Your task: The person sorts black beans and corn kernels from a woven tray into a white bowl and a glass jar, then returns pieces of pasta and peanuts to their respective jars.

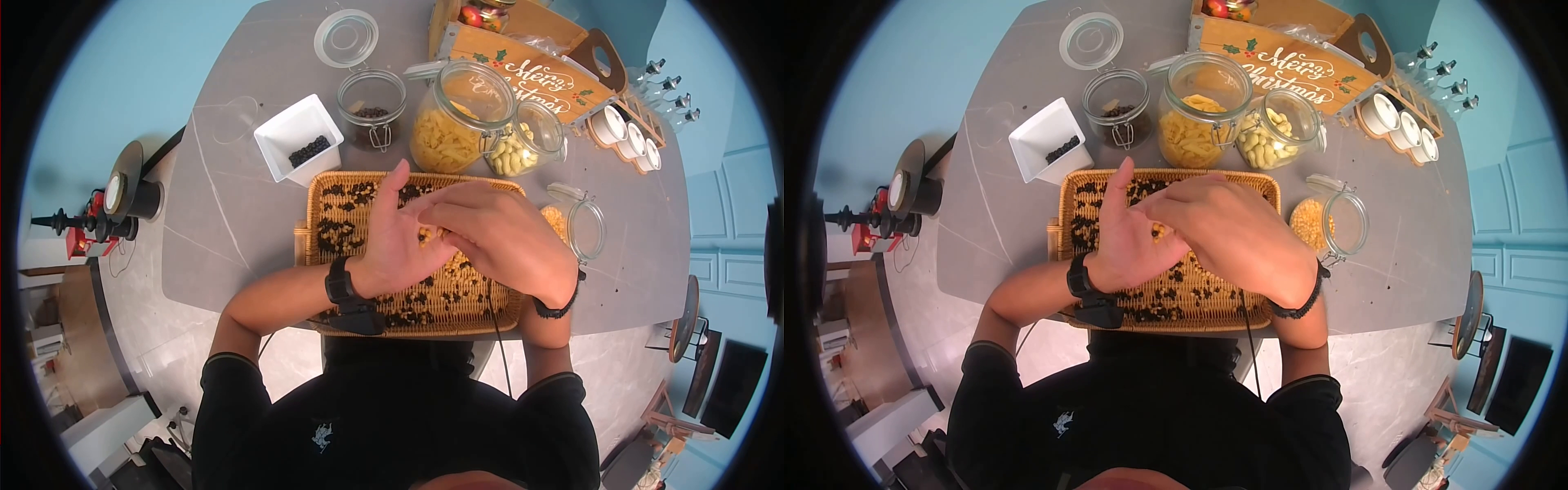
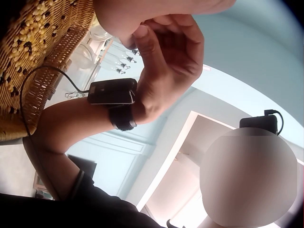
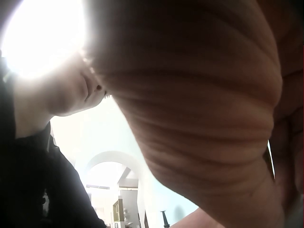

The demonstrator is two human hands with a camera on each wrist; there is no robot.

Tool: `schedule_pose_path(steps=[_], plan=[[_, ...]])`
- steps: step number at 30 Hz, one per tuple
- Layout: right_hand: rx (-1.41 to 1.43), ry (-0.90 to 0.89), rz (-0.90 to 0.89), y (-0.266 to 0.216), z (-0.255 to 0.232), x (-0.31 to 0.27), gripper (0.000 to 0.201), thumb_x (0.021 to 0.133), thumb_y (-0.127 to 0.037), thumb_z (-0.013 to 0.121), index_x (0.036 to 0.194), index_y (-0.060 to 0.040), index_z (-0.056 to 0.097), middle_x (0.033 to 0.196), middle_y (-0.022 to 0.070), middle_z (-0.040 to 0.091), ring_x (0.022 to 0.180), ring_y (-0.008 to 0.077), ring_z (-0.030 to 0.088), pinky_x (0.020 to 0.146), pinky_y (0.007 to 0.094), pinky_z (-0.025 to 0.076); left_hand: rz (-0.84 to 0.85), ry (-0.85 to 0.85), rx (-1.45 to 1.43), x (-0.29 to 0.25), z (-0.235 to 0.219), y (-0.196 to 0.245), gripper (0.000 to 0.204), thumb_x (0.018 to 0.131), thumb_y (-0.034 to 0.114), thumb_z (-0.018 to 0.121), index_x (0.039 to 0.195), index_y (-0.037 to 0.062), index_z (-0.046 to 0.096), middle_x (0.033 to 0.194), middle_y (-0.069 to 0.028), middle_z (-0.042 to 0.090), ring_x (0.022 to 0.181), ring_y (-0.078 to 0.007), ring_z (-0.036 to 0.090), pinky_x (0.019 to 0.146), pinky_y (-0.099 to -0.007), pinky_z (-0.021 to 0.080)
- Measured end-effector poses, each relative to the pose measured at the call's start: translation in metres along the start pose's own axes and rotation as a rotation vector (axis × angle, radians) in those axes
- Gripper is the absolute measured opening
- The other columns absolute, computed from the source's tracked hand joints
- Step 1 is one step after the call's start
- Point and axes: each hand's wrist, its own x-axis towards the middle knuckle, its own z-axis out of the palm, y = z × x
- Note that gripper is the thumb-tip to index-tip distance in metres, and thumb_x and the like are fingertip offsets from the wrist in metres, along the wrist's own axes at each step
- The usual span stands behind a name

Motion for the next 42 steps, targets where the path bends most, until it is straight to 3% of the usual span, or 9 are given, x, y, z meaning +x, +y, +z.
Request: schedule_pose_path(steps=[5, 8, 14, 17, 23, 26, 35, 38, 42], plan=[[-0.017, -0.034, 0.036, -0.002, 0.001, 0.000, 0.041, 0.079, 0.000, 0.077, 0.119, -0.0073, 0.073, 0.111, 0.0091, 0.072, 0.107, 0.0370, 0.069, 0.086, 0.0467, 0.057, -0.004, 0.045, 0.006, -0.004, -0.005, 0.000, 0.099, 0.100, 0.076, 0.054, 0.154, -0.0070, 0.046, 0.155, -0.0178, 0.053, 0.149, -0.0299, 0.047, 0.129, -0.0481, 0.031], [-0.024, -0.049, 0.078, -0.004, 0.002, 0.001, 0.040, 0.079, -0.001, 0.076, 0.119, -0.0076, 0.073, 0.108, 0.0086, 0.072, 0.106, 0.0364, 0.069, 0.085, 0.0464, 0.057, -0.012, 0.010, -0.076, -0.004, -0.003, 0.000, 0.092, 0.105, 0.072, 0.045, 0.152, -0.0062, 0.051, 0.147, -0.0156, 0.059, 0.140, -0.0275, 0.054, 0.122, -0.0431, 0.037], [-0.047, -0.072, 0.057, -0.002, 0.005, 0.002, 0.039, 0.079, 0.000, 0.075, 0.118, -0.0085, 0.074, 0.114, 0.0075, 0.076, 0.108, 0.0355, 0.071, 0.089, 0.0453, 0.058, -0.033, 0.026, -0.096, -0.004, -0.005, 0.000, 0.093, 0.105, 0.073, 0.044, 0.152, -0.0067, 0.051, 0.146, -0.0157, 0.060, 0.140, -0.0266, 0.054, 0.123, -0.0434, 0.036], [-0.027, 0.003, -0.040, 0.001, 0.009, 0.002, 0.039, 0.078, 0.000, 0.072, 0.117, -0.0044, 0.074, 0.102, 0.0135, 0.075, 0.099, 0.0405, 0.072, 0.082, 0.0498, 0.057, -0.025, 0.001, -0.032, -0.001, -0.004, -0.001, 0.093, 0.105, 0.073, 0.044, 0.152, -0.0068, 0.051, 0.146, -0.0157, 0.060, 0.142, -0.0271, 0.052, 0.124, -0.0446, 0.036], [0.006, 0.006, -0.110, 0.000, 0.011, 0.004, 0.032, 0.075, 0.001, 0.072, 0.106, -0.0011, 0.074, 0.111, 0.0159, 0.076, 0.103, 0.0409, 0.072, 0.085, 0.0487, 0.058, -0.054, -0.072, 0.036, -0.002, 0.002, 0.001, 0.100, 0.104, 0.079, 0.032, 0.156, -0.0051, 0.049, 0.155, -0.0181, 0.056, 0.151, -0.0303, 0.047, 0.126, -0.0501, 0.034], [0.020, -0.076, -0.009, -0.007, 0.008, 0.002, 0.024, 0.082, -0.005, 0.077, 0.106, -0.0063, 0.075, 0.117, 0.0077, 0.075, 0.111, 0.0350, 0.070, 0.093, 0.0459, 0.056, -0.077, -0.107, 0.027, -0.003, 0.003, 0.001, 0.104, 0.103, 0.082, 0.028, 0.157, -0.0045, 0.048, 0.157, -0.0191, 0.054, 0.150, -0.0313, 0.048, 0.126, -0.0513, 0.034], [-0.069, -0.140, 0.049, -0.009, 0.014, 0.005, 0.014, 0.086, -0.012, 0.077, 0.098, -0.0062, 0.072, 0.113, 0.0083, 0.072, 0.109, 0.0343, 0.069, 0.091, 0.0443, 0.054, -0.052, -0.062, 0.065, -0.002, 0.000, 0.000, 0.103, 0.103, 0.082, 0.030, 0.154, -0.0050, 0.052, 0.154, -0.0185, 0.057, 0.147, -0.0319, 0.052, 0.125, -0.0514, 0.036], [0.054, 0.021, -0.070, -0.003, 0.007, 0.002, 0.016, 0.083, -0.006, 0.077, 0.099, -0.0047, 0.072, 0.109, 0.0096, 0.072, 0.103, 0.0360, 0.070, 0.086, 0.0435, 0.056, -0.052, -0.048, 0.039, -0.003, 0.002, 0.001, 0.101, 0.104, 0.080, 0.030, 0.156, -0.0055, 0.048, 0.155, -0.0207, 0.055, 0.148, -0.0331, 0.050, 0.127, -0.0502, 0.034], [0.044, 0.070, 0.111, -0.011, -0.031, -0.013, 0.022, 0.081, 0.000, 0.076, 0.103, -0.0043, 0.073, 0.102, 0.0120, 0.070, 0.095, 0.0383, 0.069, 0.077, 0.0443, 0.056, -0.024, -0.167, -0.047, 0.000, -0.010, 0.001, 0.104, 0.105, 0.077, 0.029, 0.159, -0.0114, 0.038, 0.157, -0.0255, 0.051, 0.151, -0.0340, 0.046, 0.131, -0.0504, 0.027]])
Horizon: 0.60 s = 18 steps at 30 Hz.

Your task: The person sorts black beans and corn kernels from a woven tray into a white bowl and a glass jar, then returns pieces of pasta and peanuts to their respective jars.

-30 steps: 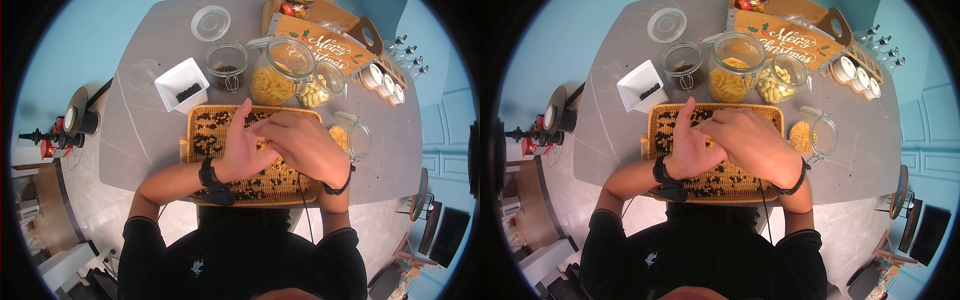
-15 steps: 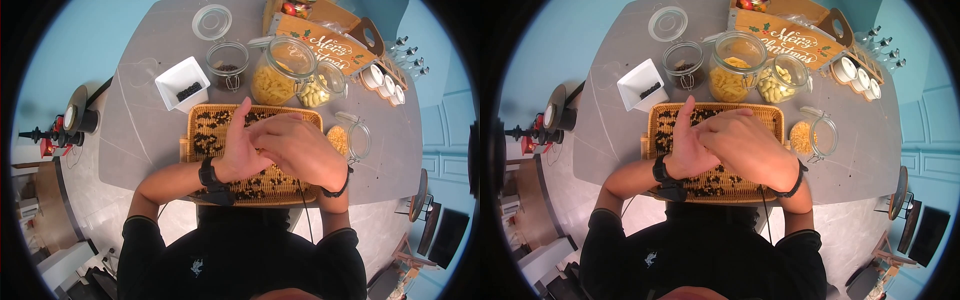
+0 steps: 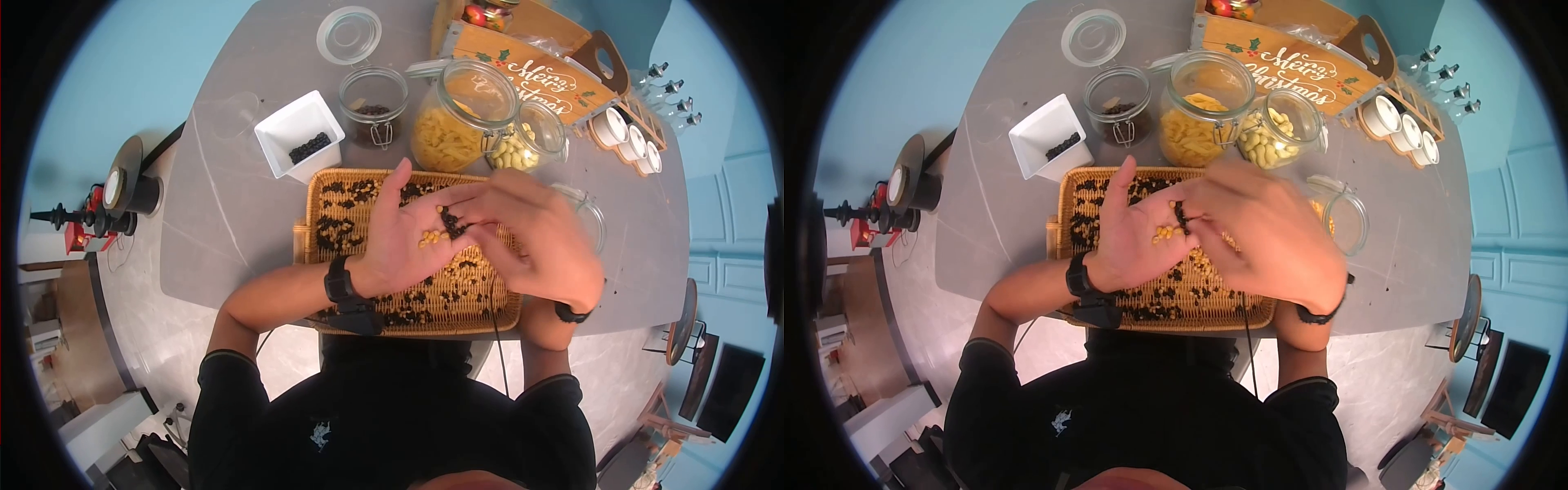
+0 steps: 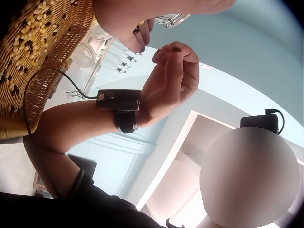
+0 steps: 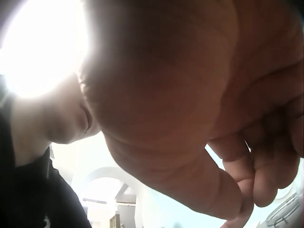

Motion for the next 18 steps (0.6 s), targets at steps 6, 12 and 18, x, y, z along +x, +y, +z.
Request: schedule_pose_path(steps=[6, 12, 18], plan=[[-0.097, 0.001, 0.006, 0.011, -0.013, -0.011, 0.028, 0.083, -0.001, 0.073, 0.110, -0.0072, 0.075, 0.096, 0.0112, 0.066, 0.093, 0.0367, 0.067, 0.074, 0.0472, 0.054, 0.028, 0.046, 0.125, 0.003, 0.011, -0.001, 0.110, 0.103, 0.079, 0.032, 0.161, -0.0151, 0.033, 0.154, -0.0225, 0.053, 0.152, -0.0327, 0.043, 0.133, -0.0524, 0.020], [-0.115, -0.030, 0.004, 0.014, 0.001, -0.005, 0.030, 0.083, -0.002, 0.075, 0.113, -0.0069, 0.075, 0.100, 0.0104, 0.067, 0.096, 0.0365, 0.068, 0.077, 0.0474, 0.055, 0.032, 0.025, 0.018, 0.002, -0.002, -0.001, 0.104, 0.107, 0.075, 0.029, 0.157, -0.0153, 0.038, 0.152, -0.0230, 0.054, 0.148, -0.0314, 0.047, 0.133, -0.0509, 0.025], [-0.099, -0.042, -0.013, 0.004, 0.014, -0.004, 0.034, 0.082, -0.002, 0.076, 0.115, -0.0047, 0.071, 0.111, 0.0118, 0.069, 0.106, 0.0378, 0.068, 0.085, 0.0470, 0.056, 0.031, 0.093, 0.175, 0.001, 0.002, -0.001, 0.101, 0.106, 0.076, 0.028, 0.158, -0.0091, 0.043, 0.150, -0.0202, 0.057, 0.145, -0.0319, 0.051, 0.129, -0.0505, 0.030]])
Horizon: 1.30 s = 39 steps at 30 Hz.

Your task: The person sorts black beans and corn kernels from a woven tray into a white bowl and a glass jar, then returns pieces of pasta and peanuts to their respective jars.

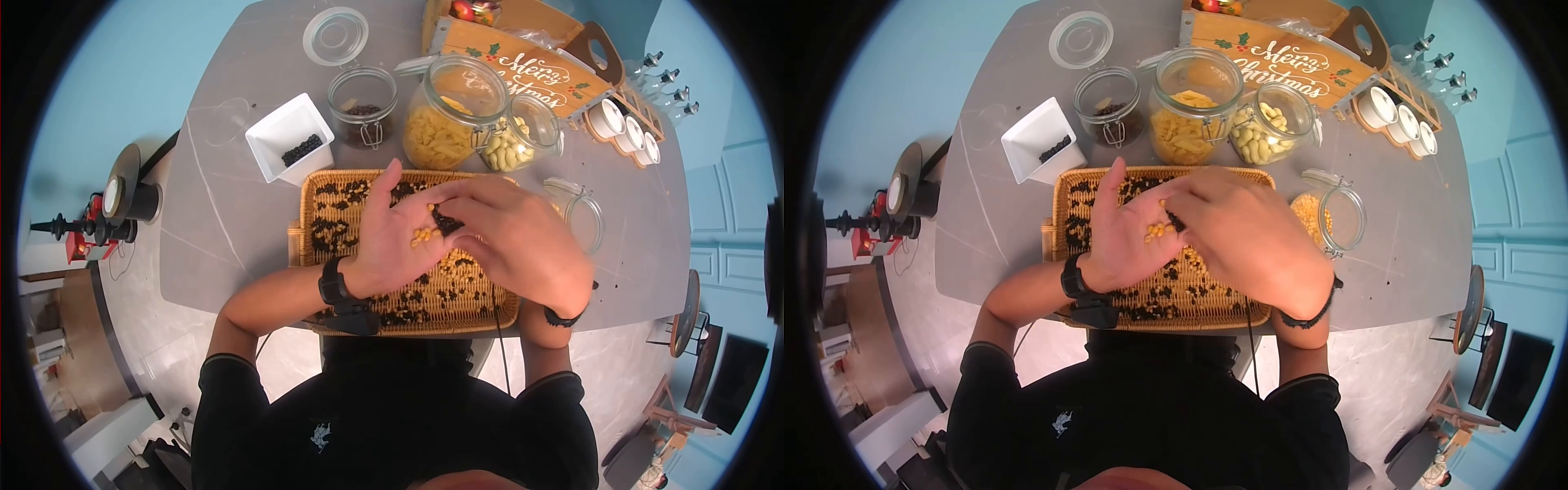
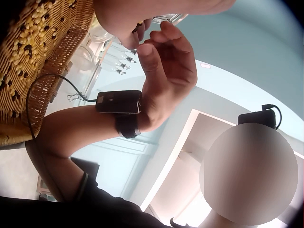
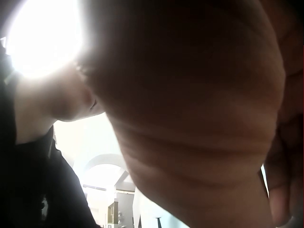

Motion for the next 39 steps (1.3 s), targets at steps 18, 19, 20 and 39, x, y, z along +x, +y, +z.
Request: schedule_pose_path(steps=[18, 19, 20, 39], plan=[[0.046, -0.026, -0.044, -0.003, 0.045, 0.012, 0.026, 0.087, -0.007, 0.074, 0.113, -0.0052, 0.070, 0.118, 0.0085, 0.073, 0.114, 0.0346, 0.067, 0.092, 0.0468, 0.053, 0.001, 0.060, -0.047, 0.002, 0.008, 0.000, 0.107, 0.102, 0.082, 0.029, 0.155, -0.0087, 0.048, 0.157, -0.0264, 0.054, 0.152, -0.0383, 0.046, 0.130, -0.0530, 0.030], [0.050, -0.035, -0.068, -0.004, 0.042, 0.014, 0.025, 0.087, -0.008, 0.074, 0.111, -0.0051, 0.070, 0.117, 0.0084, 0.073, 0.114, 0.0345, 0.067, 0.092, 0.0468, 0.053, -0.002, 0.054, -0.052, 0.002, 0.007, 0.000, 0.106, 0.102, 0.082, 0.029, 0.155, -0.0086, 0.048, 0.157, -0.0263, 0.054, 0.152, -0.0383, 0.047, 0.130, -0.0530, 0.031], [0.053, -0.044, -0.092, -0.004, 0.041, 0.014, 0.023, 0.086, -0.008, 0.074, 0.109, -0.0050, 0.070, 0.116, 0.0084, 0.073, 0.113, 0.0344, 0.067, 0.092, 0.0469, 0.053, -0.005, 0.048, -0.057, 0.002, 0.007, -0.001, 0.106, 0.102, 0.082, 0.030, 0.155, -0.0084, 0.048, 0.157, -0.0261, 0.055, 0.152, -0.0383, 0.047, 0.130, -0.0530, 0.031], [-0.004, -0.107, -0.057, -0.007, 0.058, 0.026, 0.019, 0.081, -0.007, 0.075, 0.098, -0.0002, 0.070, 0.107, 0.0145, 0.072, 0.107, 0.0388, 0.069, 0.088, 0.0477, 0.055, -0.009, 0.067, -0.034, 0.001, 0.001, 0.001, 0.102, 0.101, 0.081, 0.033, 0.146, -0.0068, 0.059, 0.143, -0.0215, 0.066, 0.140, -0.0340, 0.058, 0.125, -0.0504, 0.039]])
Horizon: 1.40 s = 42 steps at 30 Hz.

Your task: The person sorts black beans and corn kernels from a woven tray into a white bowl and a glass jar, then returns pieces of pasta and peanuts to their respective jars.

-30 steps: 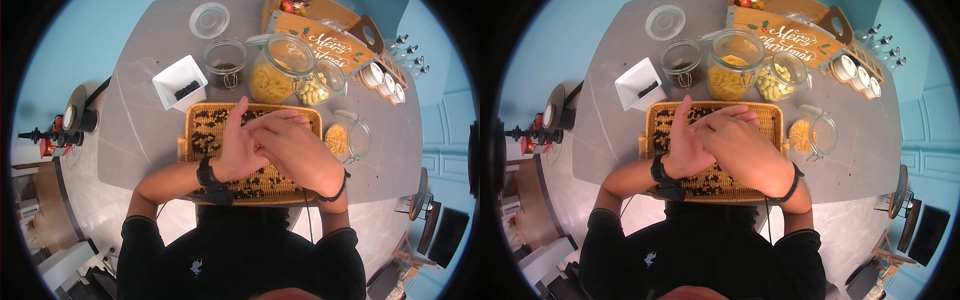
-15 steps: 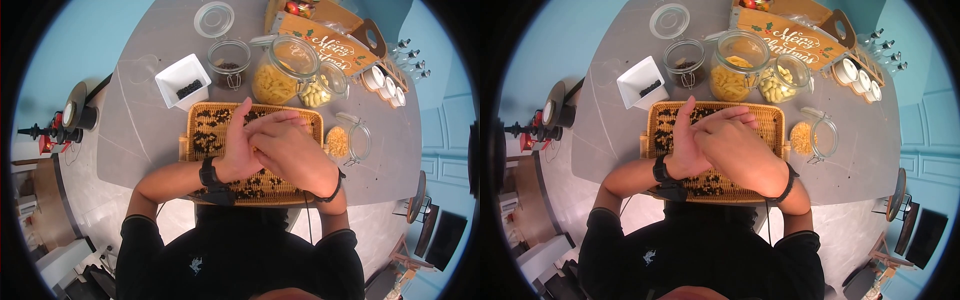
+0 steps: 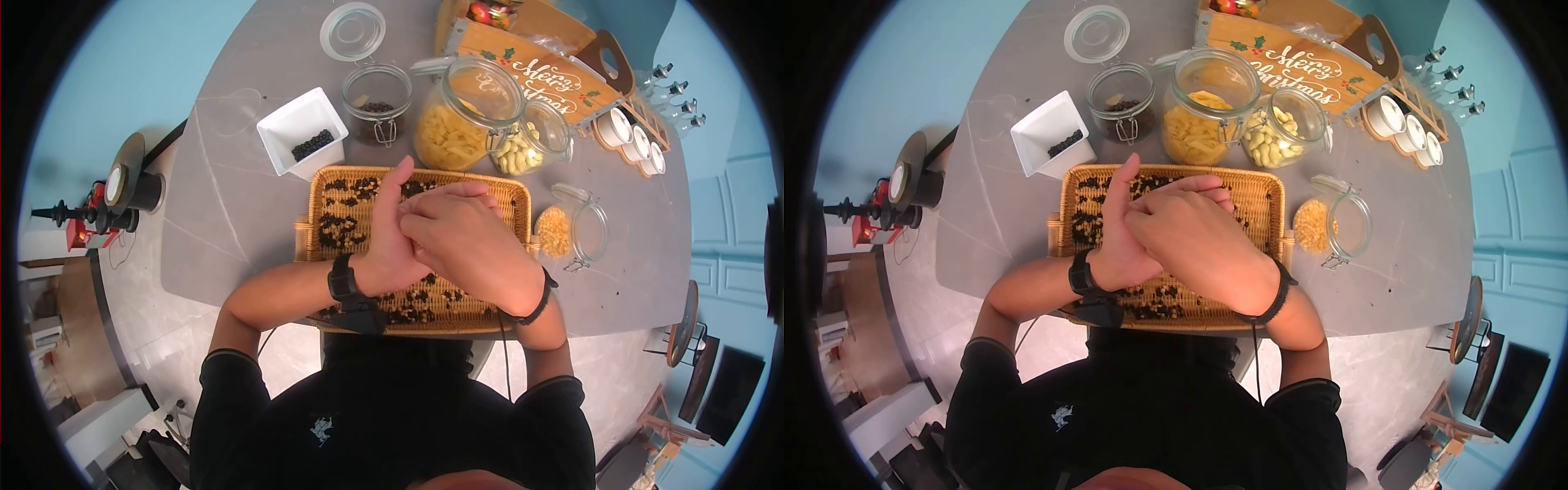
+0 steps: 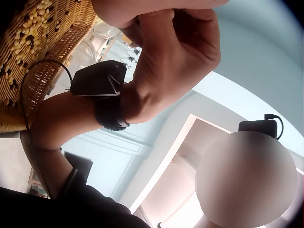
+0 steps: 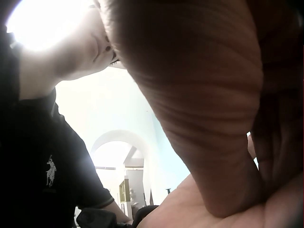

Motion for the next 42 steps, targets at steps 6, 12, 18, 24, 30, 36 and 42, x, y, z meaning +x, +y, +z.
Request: schedule_pose_path(steps=[6, 12, 18, 24, 30, 36, 42], plan=[[0.019, -0.020, -0.020, 0.002, -0.006, 0.002, 0.019, 0.077, -0.006, 0.074, 0.094, -0.0005, 0.067, 0.102, 0.0146, 0.070, 0.099, 0.0401, 0.068, 0.084, 0.0479, 0.055, -0.031, 0.000, -0.015, 0.001, -0.004, -0.002, 0.099, 0.101, 0.080, 0.036, 0.144, -0.0061, 0.061, 0.144, -0.0227, 0.065, 0.139, -0.0338, 0.059, 0.124, -0.0501, 0.039], [0.110, 0.044, -0.077, 0.009, 0.000, 0.003, 0.019, 0.074, -0.004, 0.074, 0.091, -0.0008, 0.064, 0.096, 0.0143, 0.069, 0.095, 0.0409, 0.067, 0.083, 0.0488, 0.054, 0.030, 0.026, 0.021, 0.005, -0.012, -0.010, 0.095, 0.102, 0.077, 0.038, 0.140, -0.0069, 0.062, 0.142, -0.0231, 0.065, 0.137, -0.0337, 0.059, 0.124, -0.0478, 0.039], [0.095, 0.006, -0.036, 0.002, -0.003, 0.001, 0.020, 0.075, -0.004, 0.073, 0.093, -0.0017, 0.065, 0.097, 0.0151, 0.069, 0.096, 0.0415, 0.067, 0.084, 0.0498, 0.054, -0.004, 0.041, -0.040, 0.002, -0.012, -0.011, 0.094, 0.103, 0.076, 0.037, 0.139, -0.0067, 0.062, 0.141, -0.0224, 0.065, 0.136, -0.0332, 0.059, 0.124, -0.0480, 0.038], [-0.009, -0.043, -0.054, 0.011, 0.008, -0.003, 0.022, 0.081, -0.009, 0.071, 0.101, -0.0012, 0.066, 0.098, 0.0166, 0.070, 0.099, 0.0406, 0.069, 0.086, 0.0486, 0.054, 0.023, 0.174, -0.012, 0.003, -0.003, -0.013, 0.096, 0.101, 0.078, 0.037, 0.143, -0.0050, 0.060, 0.143, -0.0209, 0.064, 0.138, -0.0342, 0.058, 0.124, -0.0494, 0.037], [-0.091, 0.061, -0.084, 0.009, 0.001, -0.010, 0.021, 0.082, -0.010, 0.073, 0.101, -0.0014, 0.066, 0.099, 0.0156, 0.070, 0.101, 0.0386, 0.070, 0.083, 0.0482, 0.056, -0.022, 0.009, 0.070, -0.002, 0.001, -0.003, 0.099, 0.102, 0.080, 0.031, 0.149, -0.0033, 0.054, 0.146, -0.0199, 0.063, 0.141, -0.0336, 0.056, 0.124, -0.0499, 0.037], [0.173, 0.360, -0.052, 0.026, -0.060, -0.043, 0.022, 0.076, 0.002, 0.079, 0.097, -0.0024, 0.072, 0.094, 0.0102, 0.074, 0.083, 0.0291, 0.074, 0.073, 0.0381, 0.059, -0.008, 0.066, 0.001, 0.002, 0.003, -0.004, 0.100, 0.103, 0.076, 0.035, 0.148, -0.0117, 0.051, 0.142, -0.0262, 0.061, 0.140, -0.0390, 0.055, 0.125, -0.0498, 0.036], [0.098, 0.730, 0.511, 0.032, -0.130, -0.139, 0.010, 0.081, 0.006, 0.074, 0.088, 0.0003, 0.070, 0.081, 0.0019, 0.071, 0.073, 0.0082, 0.065, 0.069, 0.0251, 0.053, -0.027, 0.148, 0.082, 0.000, 0.008, -0.003, 0.101, 0.102, 0.074, 0.043, 0.147, -0.0166, 0.049, 0.133, -0.0245, 0.059, 0.132, -0.0382, 0.056, 0.123, -0.0464, 0.040]])
